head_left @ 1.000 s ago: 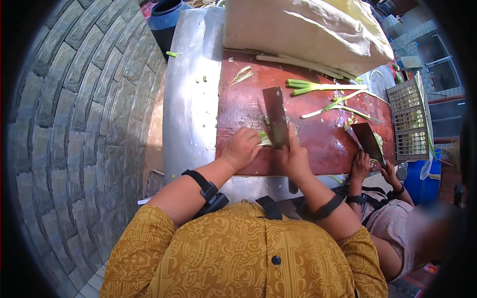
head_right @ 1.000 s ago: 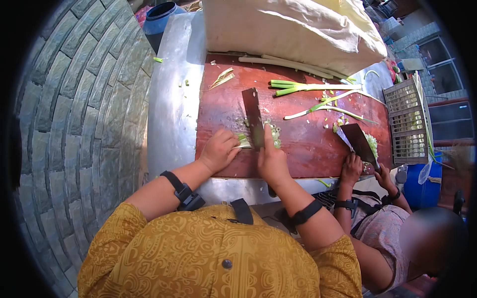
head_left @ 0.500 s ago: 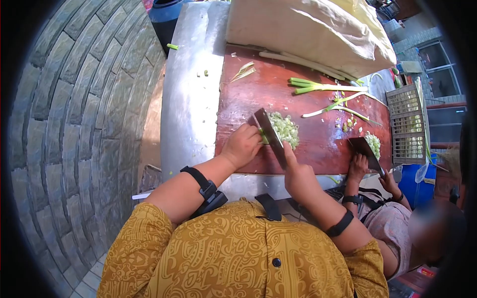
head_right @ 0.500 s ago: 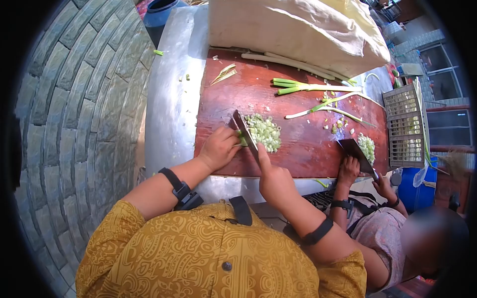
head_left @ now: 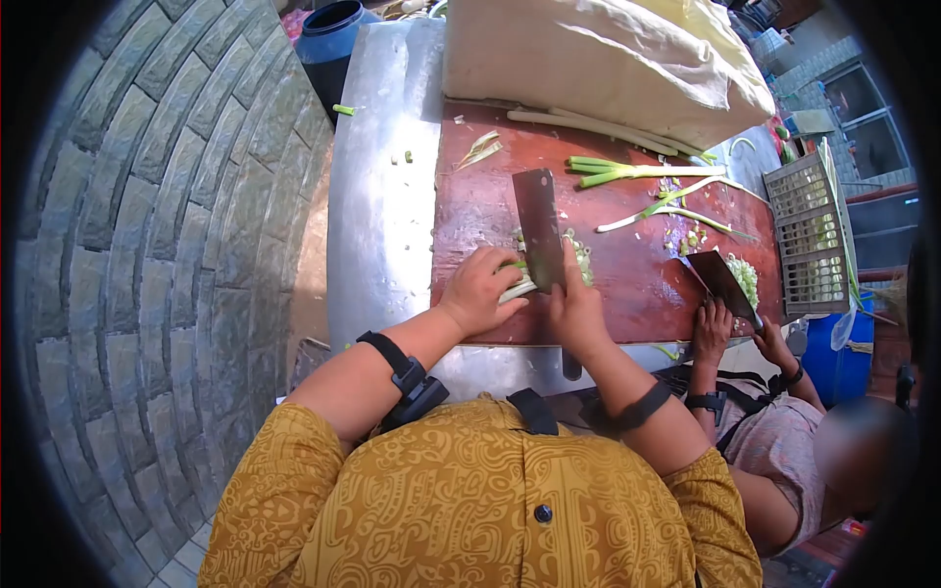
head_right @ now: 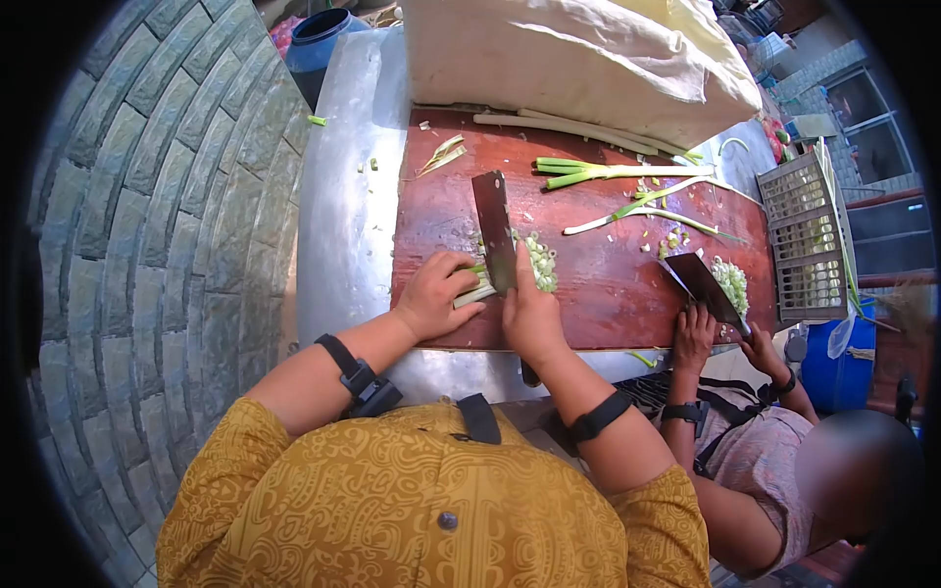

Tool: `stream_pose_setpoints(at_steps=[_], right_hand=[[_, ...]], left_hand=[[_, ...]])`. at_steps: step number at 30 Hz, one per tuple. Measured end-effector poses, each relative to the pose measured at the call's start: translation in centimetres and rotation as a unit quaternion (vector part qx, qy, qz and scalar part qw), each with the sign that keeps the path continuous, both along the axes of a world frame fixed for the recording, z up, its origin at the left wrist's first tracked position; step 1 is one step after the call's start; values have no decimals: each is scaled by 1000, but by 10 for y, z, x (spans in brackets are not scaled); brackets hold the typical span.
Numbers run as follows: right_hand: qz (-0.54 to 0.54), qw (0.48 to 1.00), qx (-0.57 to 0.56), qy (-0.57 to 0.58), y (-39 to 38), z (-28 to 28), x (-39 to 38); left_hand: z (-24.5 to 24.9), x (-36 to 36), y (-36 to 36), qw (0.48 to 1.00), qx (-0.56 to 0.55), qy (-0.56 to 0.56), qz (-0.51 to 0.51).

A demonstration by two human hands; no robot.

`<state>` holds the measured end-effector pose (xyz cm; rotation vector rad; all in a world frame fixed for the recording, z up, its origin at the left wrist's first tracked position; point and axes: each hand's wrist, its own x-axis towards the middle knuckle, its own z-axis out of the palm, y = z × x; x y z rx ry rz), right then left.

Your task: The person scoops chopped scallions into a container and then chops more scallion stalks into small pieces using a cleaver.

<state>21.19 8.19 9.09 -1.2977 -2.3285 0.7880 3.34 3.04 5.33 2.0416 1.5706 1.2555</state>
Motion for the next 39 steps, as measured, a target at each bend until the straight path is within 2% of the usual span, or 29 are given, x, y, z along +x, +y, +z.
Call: stream_pose_setpoints(at_steps=[4,7,10,13,19,25,28,33,37,39], right_hand=[[17,1000,9,18,0,7,5],[34,999,-2,9,-4,25,13],[57,998,-3,-28,-11,39,20],[74,991,-37,-109,-24,57,24],[83,977,-88,-177,-38,72,29],[101,970,-80,-205,-35,72,24],[121,978,-20,-171,-26,39,15],[69,995,9,-69,-10,10,-6],[35,999,-1,15,0,6,-2],[58,998,5,-25,-7,26,0]], left_hand=[[17,-10,-1,1000,-10,21,1],[9,-18,0,999,-10,31,-7],[-3,-15,-3,999,-44,14,-5],[-8,-11,-4,999,-34,1,6],[-12,-8,-6,1000,-11,0,5],[-15,-7,-4,1000,12,3,7],[-16,-6,-4,1000,21,1,5],[-16,-6,-6,1000,16,9,7],[-13,-6,-8,1000,1,5,14],[-13,-6,-8,1000,4,4,23]])
